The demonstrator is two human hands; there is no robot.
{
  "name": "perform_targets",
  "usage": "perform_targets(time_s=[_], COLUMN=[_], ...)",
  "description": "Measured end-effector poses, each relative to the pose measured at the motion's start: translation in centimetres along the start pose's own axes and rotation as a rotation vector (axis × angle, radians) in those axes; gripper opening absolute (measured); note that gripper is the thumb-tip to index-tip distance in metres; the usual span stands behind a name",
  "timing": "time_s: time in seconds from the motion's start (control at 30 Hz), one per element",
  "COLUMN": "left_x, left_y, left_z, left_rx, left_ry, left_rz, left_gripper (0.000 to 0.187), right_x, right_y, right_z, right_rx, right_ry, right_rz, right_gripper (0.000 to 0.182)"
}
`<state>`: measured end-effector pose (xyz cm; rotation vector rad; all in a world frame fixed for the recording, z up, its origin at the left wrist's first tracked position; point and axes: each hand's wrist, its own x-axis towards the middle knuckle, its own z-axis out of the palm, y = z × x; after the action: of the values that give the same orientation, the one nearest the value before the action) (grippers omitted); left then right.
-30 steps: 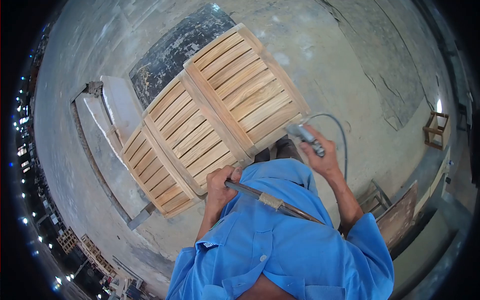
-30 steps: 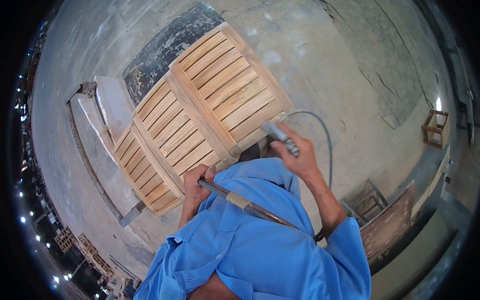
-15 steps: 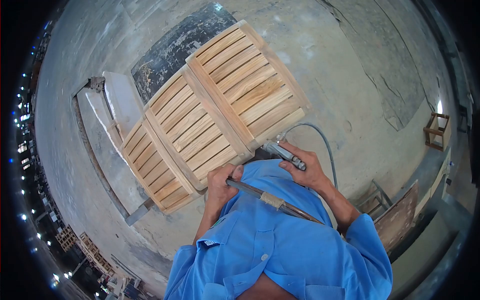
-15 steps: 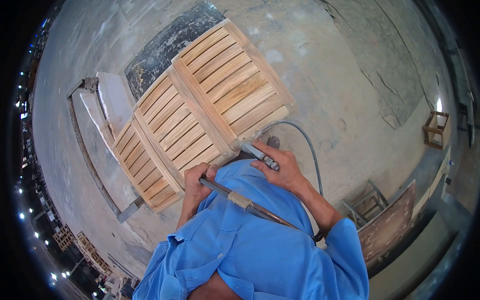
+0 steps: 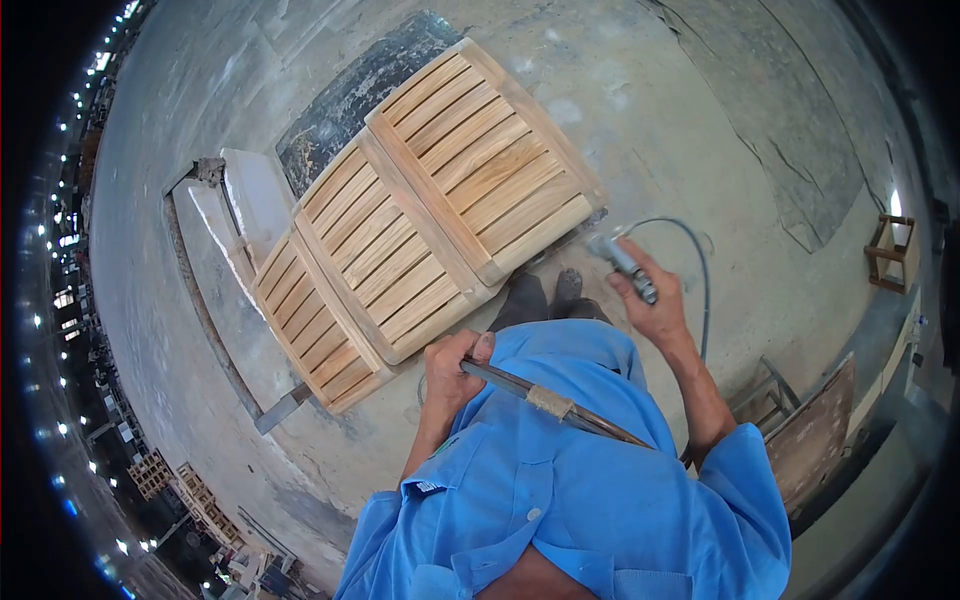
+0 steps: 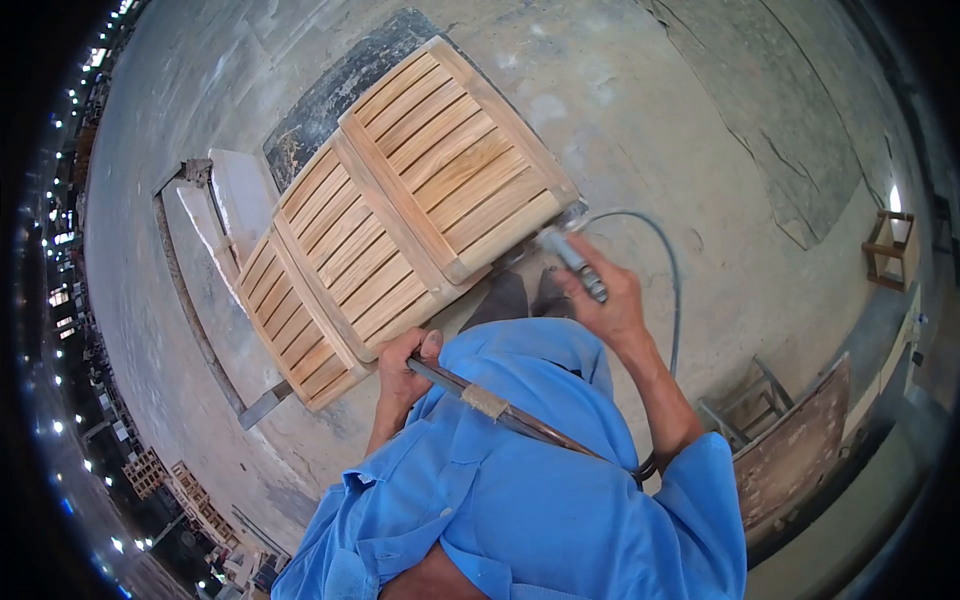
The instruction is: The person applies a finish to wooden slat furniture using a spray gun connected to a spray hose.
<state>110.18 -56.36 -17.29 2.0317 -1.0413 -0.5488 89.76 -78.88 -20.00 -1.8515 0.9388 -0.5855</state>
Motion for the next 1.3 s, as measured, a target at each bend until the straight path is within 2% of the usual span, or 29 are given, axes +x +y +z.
perform_targets(time_s=[0.17, 0.23, 0.37, 0.43, 0.63, 0.73, 0.87, 0.97, 1.0, 1.07, 1.2, 1.3], left_x=[-1.3, -1.7, -2.0, -2.1, -1.6, -1.6, -1.8, -2.0, -2.1, -2.2, -2.4, -2.5], left_y=[0.6, 0.8, 1.5, 1.9, 2.8, 3.1, 3.3, 3.2, 3.2, 3.5, 3.6, 3.8], left_z=[1.2, 1.7, 2.6, 2.9, 3.7, 3.9, 4.1, 4.2, 4.3, 4.3, 4.4, 4.4], left_rx=[0.023, 0.031, 0.014, 0.012, 0.019, 0.028, 0.037, 0.046, 0.052, 0.064, 0.075, 0.079], left_ry=[0.005, 0.003, 0.014, 0.004, -0.005, -0.022, -0.045, -0.066, -0.077, -0.080, -0.095, -0.102], left_rz=[0.004, 0.014, 0.015, 0.016, 0.058, 0.070, 0.077, 0.094, 0.114, 0.126, 0.117, 0.117], left_gripper=[0.032, 0.033, 0.034, 0.034, 0.037, 0.036, 0.035, 0.036, 0.036, 0.036, 0.033, 0.037], right_x=[-2.5, -2.9, -3.9, -3.8, -4.0, -4.6, -5.7, -6.7, -7.1, -7.7, -7.9, -7.8], right_y=[-1.8, -3.2, -0.9, 0.7, 2.6, 2.9, 3.4, 2.5, 2.0, 1.0, 0.9, 2.3], right_z=[2.2, 1.5, 1.0, -0.3, -5.4, -6.3, -5.4, -3.8, -3.1, -1.8, -0.5, -1.6], right_rx=[0.135, 0.173, 0.144, 0.104, -0.033, -0.011, 0.024, 0.153, 0.160, 0.193, 0.141, 0.159], right_ry=[-0.205, -0.466, -0.408, -0.175, 0.037, 0.039, 0.068, -0.150, -0.148, -0.314, -0.356, -0.291], right_rz=[-0.165, 0.051, 0.017, -0.067, 0.031, 0.111, 0.074, 0.072, 0.073, -0.008, -0.063, 0.011], right_gripper=[0.051, 0.052, 0.052, 0.053, 0.052, 0.052, 0.052, 0.053, 0.053, 0.053, 0.054, 0.052])
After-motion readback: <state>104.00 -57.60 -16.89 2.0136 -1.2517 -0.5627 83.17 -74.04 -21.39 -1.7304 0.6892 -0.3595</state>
